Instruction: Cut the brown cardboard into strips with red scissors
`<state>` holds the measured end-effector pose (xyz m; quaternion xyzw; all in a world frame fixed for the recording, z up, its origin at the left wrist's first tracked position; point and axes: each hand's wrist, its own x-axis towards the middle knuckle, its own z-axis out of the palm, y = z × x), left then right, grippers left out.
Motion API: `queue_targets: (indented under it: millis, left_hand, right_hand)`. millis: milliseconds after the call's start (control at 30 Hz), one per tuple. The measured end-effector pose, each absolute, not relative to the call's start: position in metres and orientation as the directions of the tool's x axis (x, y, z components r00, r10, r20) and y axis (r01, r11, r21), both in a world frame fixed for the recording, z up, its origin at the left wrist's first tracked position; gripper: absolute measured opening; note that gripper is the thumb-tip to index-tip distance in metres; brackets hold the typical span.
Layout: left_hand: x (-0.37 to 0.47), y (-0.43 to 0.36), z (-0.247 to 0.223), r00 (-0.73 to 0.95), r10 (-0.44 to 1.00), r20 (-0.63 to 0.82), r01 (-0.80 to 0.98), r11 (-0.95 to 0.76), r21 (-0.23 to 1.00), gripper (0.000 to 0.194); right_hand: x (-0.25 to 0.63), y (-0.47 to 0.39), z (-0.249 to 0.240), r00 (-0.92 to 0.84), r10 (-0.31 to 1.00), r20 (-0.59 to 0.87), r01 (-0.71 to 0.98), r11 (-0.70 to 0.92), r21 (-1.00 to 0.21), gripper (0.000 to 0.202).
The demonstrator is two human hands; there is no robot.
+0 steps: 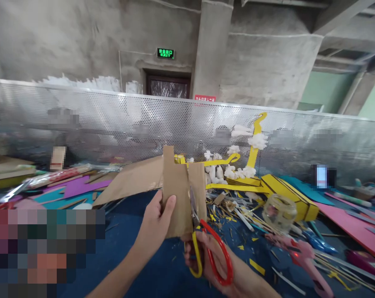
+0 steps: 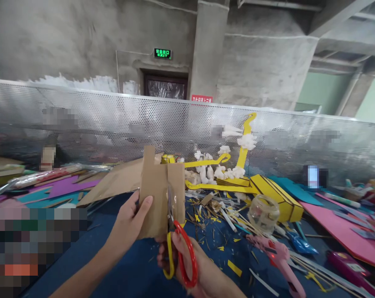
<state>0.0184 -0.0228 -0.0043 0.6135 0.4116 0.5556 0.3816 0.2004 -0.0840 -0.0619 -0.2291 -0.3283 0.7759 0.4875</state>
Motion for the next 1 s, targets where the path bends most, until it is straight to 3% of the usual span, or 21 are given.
queue_targets:
  millis: [100, 233, 433, 567, 667, 833, 1000]
  left_hand:
    - [0.013, -0.019, -0.001, -0.057, 0.926, 0.373, 0.067, -0.369, 0.927, 0.055]
    - [0.008, -0.014, 0.002, -0.104, 0.92, 0.377, 0.043, -0.374, 0.926, 0.055]
    - [0.012, -0.014, -0.002, 0.007, 0.932, 0.363, -0.003, -0.363, 0.932, 0.057]
    - [0.014, -0.014, -0.004, 0.061, 0.94, 0.335, -0.008, -0.336, 0.942, 0.057]
    - [0.012, -0.011, -0.003, 0.062, 0.951, 0.304, -0.072, -0.3, 0.951, 0.059]
    - [0.012, -0.007, -0.005, 0.031, 0.972, 0.232, -0.199, -0.222, 0.955, 0.063]
    - [0.017, -0.011, -0.006, 0.026, 0.986, 0.166, -0.227, -0.156, 0.961, 0.057]
  right_hand:
    - [0.203, -0.088, -0.061, -0.422, 0.906, -0.04, -0.547, -0.29, -0.785, 0.04]
    - [0.198, -0.084, -0.071, -0.492, 0.869, -0.043, -0.469, -0.306, -0.828, 0.057]
    - [0.199, -0.081, -0.069, -0.441, 0.897, 0.0, -0.435, -0.213, -0.875, 0.059]
    - [0.203, -0.085, -0.062, -0.434, 0.901, -0.015, -0.477, -0.244, -0.845, 0.054]
    - [0.205, -0.086, -0.062, -0.48, 0.877, -0.002, -0.508, -0.28, -0.814, 0.055]
    - [0.202, -0.084, -0.061, -0.482, 0.867, 0.126, -0.558, -0.193, -0.807, 0.065]
    - [0.199, -0.089, -0.051, -0.434, 0.897, 0.079, -0.49, -0.161, -0.857, 0.057]
